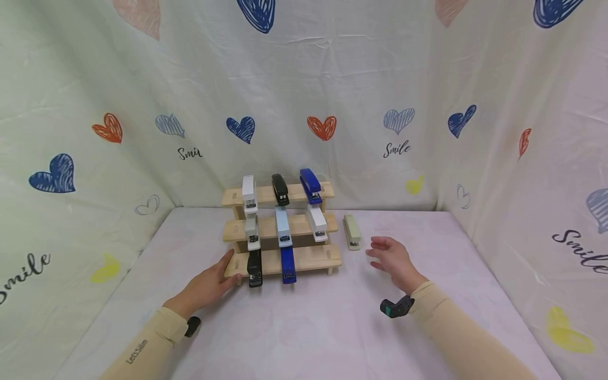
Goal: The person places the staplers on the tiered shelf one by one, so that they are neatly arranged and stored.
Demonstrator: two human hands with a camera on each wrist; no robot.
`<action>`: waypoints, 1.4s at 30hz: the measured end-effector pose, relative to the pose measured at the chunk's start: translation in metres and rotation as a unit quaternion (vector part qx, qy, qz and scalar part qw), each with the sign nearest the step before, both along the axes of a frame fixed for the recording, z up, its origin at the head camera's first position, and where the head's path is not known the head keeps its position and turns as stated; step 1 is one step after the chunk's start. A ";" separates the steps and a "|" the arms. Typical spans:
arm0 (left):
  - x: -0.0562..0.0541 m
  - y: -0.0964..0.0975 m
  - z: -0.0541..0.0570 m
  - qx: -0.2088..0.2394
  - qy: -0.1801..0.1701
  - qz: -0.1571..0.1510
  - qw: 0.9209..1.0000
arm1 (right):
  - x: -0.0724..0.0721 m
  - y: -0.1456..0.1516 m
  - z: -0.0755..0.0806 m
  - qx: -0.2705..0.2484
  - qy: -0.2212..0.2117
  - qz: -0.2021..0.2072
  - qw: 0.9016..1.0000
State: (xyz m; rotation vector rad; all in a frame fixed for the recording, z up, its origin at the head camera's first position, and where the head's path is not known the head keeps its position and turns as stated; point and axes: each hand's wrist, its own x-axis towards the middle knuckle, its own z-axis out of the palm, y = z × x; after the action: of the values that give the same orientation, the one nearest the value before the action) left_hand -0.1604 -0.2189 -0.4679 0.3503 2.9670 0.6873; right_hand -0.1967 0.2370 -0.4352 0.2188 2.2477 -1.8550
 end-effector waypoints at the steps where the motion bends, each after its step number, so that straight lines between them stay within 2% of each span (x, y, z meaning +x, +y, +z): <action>1: 0.000 0.000 0.000 0.001 0.000 0.000 1.000 | -0.002 0.002 0.000 0.000 -0.001 0.001 1.000; 14: 0.000 0.001 0.000 -0.003 -0.001 0.002 1.000 | -0.032 0.014 -0.003 -0.016 -0.011 0.015 1.000; 27: -0.002 0.001 -0.001 -0.004 0.003 0.004 1.000 | -0.058 -0.004 -0.008 -0.005 -0.022 0.026 0.999; 33: -0.003 -0.001 -0.003 -0.004 0.002 0.003 1.000 | -0.069 -0.011 -0.015 0.007 -0.027 0.021 0.999; 42: -0.004 -0.001 -0.004 -0.006 0.000 0.002 1.000 | -0.077 -0.020 -0.023 -0.025 -0.027 0.002 0.999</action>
State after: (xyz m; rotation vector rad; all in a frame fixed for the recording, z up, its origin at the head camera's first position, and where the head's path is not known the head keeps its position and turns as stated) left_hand -0.1643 -0.2204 -0.4722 0.3447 2.9703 0.6710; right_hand -0.2737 0.2166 -0.4584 0.2525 2.1620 -1.8775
